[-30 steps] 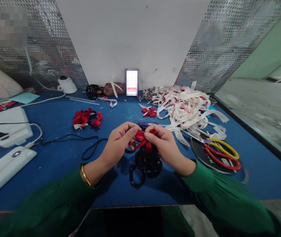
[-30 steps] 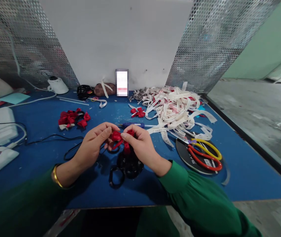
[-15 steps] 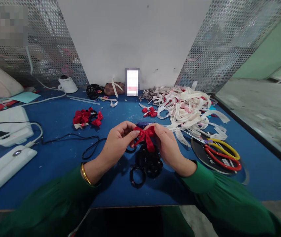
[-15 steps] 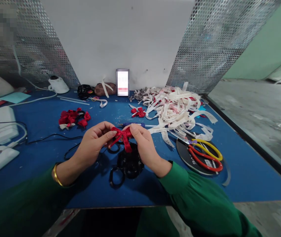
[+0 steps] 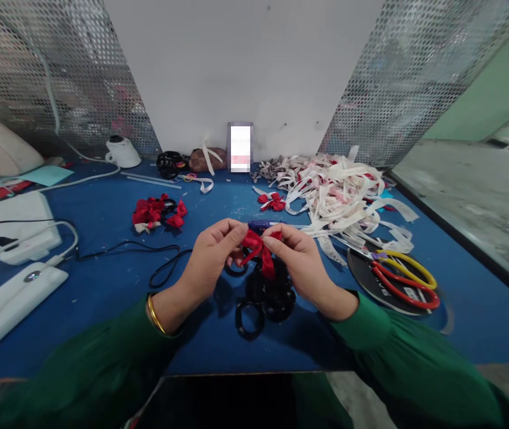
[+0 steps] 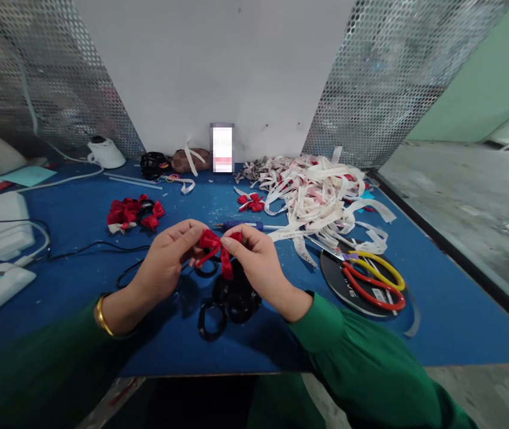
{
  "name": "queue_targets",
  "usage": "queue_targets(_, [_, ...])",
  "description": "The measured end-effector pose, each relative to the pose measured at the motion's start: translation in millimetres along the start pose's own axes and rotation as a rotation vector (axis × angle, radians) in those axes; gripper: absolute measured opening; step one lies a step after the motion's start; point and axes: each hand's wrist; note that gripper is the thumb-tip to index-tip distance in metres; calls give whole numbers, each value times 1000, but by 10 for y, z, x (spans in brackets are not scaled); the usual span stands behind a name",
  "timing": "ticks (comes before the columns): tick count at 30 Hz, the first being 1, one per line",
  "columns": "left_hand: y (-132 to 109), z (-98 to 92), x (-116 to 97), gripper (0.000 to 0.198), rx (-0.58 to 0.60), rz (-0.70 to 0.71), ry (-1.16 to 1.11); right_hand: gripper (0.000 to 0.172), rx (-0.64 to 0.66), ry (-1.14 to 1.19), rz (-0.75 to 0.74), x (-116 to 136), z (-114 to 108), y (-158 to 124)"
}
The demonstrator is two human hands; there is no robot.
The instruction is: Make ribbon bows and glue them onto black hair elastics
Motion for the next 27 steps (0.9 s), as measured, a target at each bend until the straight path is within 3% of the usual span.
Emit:
queue_targets(5, [-18,33,-23,32,127,-33,64,24,61,16,33,16,12,-12])
queue_targets(12, [-15,21,-21,28,33,4,-36,24,62,25,-20,-5,3,-10])
queue_targets(19, [-6,21,-51,35,103,-65,29,25,132,-17,-19,-5,9,-1])
queue_targets(27, [-16,27,-67,29,83,-56,3,27,148,-36,-18,-29,18,7])
Point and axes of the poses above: each hand's wrist, its own y-axis towards the middle knuckle, its own z-axis out of the palm, x = y × z, and after that the axes turned 8 degrees about z, right-handed
